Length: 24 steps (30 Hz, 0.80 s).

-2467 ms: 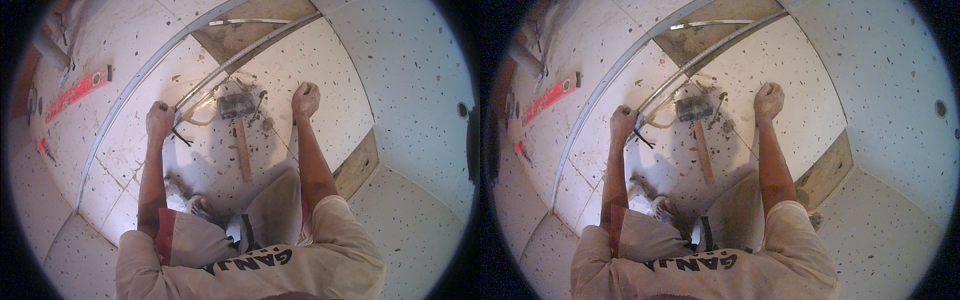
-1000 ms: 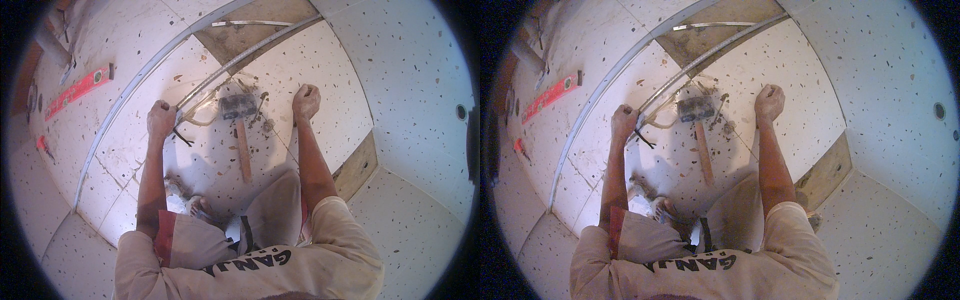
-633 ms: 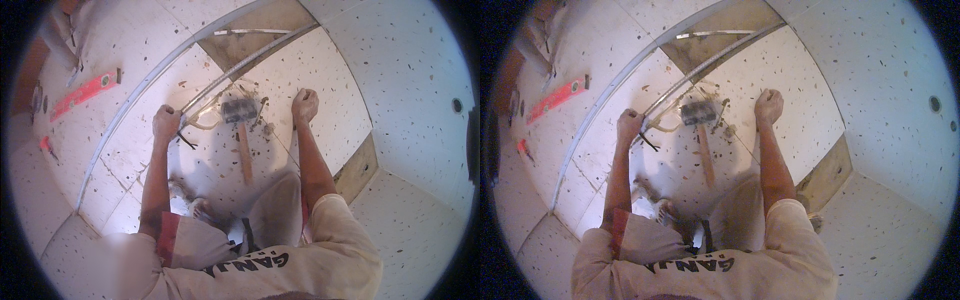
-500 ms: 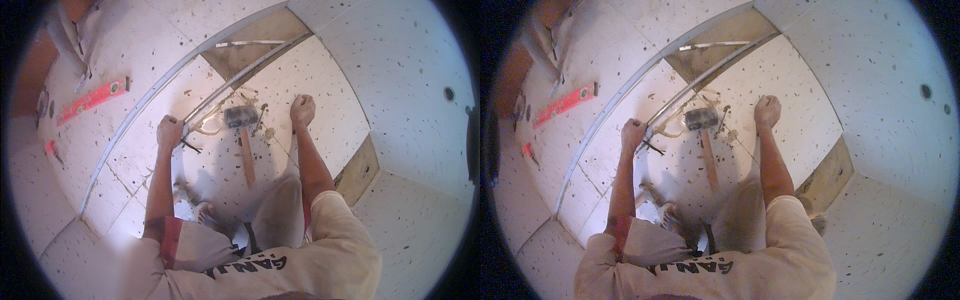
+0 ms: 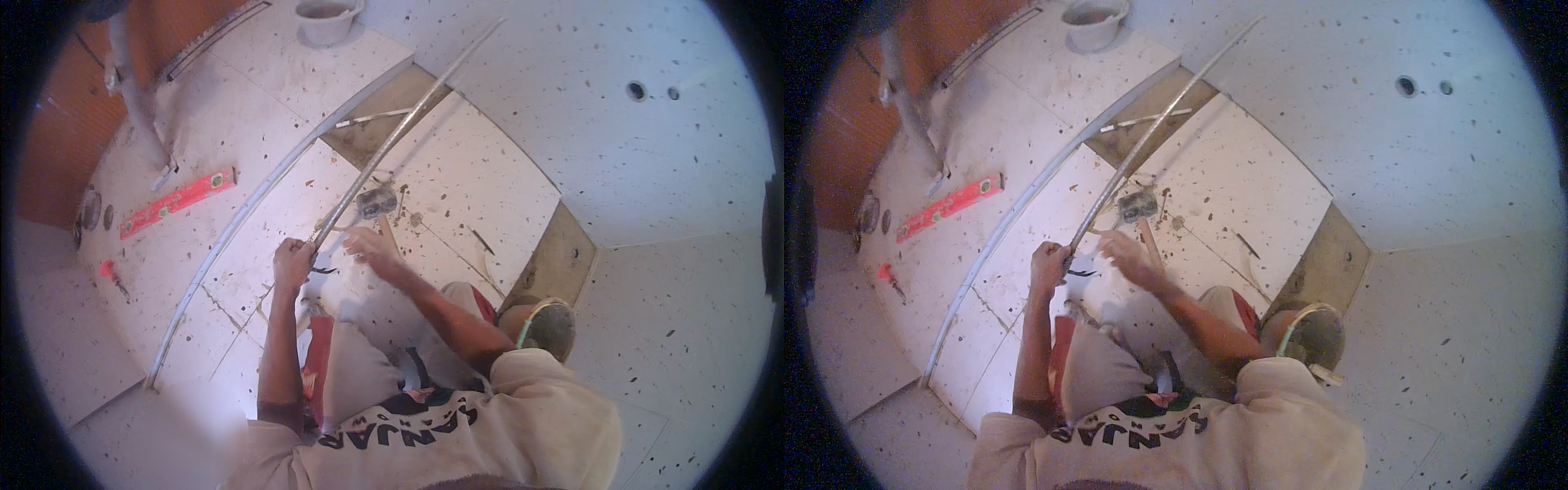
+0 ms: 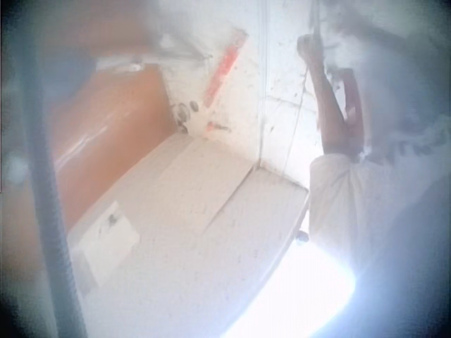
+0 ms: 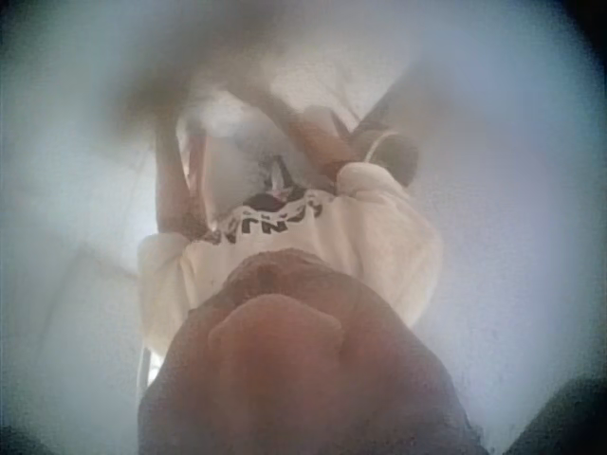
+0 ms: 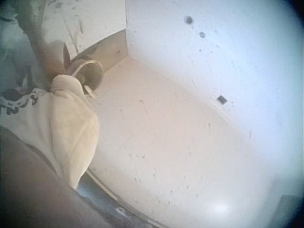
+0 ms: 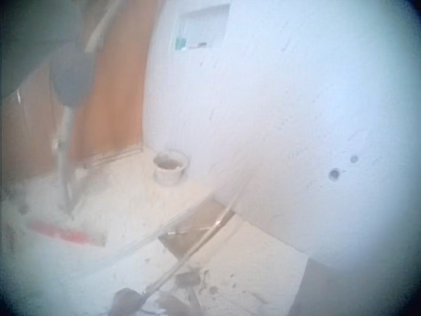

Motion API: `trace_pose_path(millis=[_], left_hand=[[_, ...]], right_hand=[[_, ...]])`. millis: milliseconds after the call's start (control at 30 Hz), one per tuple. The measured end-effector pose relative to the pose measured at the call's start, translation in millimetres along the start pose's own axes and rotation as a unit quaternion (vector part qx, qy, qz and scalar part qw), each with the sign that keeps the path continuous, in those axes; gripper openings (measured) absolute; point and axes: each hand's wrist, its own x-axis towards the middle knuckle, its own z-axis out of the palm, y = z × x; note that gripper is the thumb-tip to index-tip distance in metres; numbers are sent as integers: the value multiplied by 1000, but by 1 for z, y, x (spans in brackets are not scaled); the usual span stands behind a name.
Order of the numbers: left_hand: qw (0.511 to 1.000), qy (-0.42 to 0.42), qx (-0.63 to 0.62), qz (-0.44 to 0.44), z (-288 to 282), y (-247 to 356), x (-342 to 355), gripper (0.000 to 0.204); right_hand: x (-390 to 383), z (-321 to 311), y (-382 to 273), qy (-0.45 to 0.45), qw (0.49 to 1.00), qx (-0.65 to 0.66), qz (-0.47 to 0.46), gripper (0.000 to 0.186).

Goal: The person measures and marks a white speckled tile with a pencil and ruler, then uses an angle grinder to cut the tile. The person also handles a metal pipe and a hammer during the process.

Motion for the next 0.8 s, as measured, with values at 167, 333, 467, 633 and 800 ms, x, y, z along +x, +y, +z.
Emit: trace_pose_path(millis=[167,333,467,633,800], left_hand=[[997,-14,-30,74,-25,126,-72,26],[993,30,-44,107,-33,213,-159,37],[990,-28,-113,76,-35,250,-243,44],[989,-56,-5,140,-53,255,-341,54],[950,-38,304,62,-109,130,-414,89]], right_hand=[[-24,39,-126,66,997,32,30,37],[-68,28,-226,153,976,-113,-104,28],[-139,32,-323,228,972,-40,-46,28],[-209,-7,-365,232,964,-127,27,28],[-288,-38,-396,178,970,-101,130,29]])
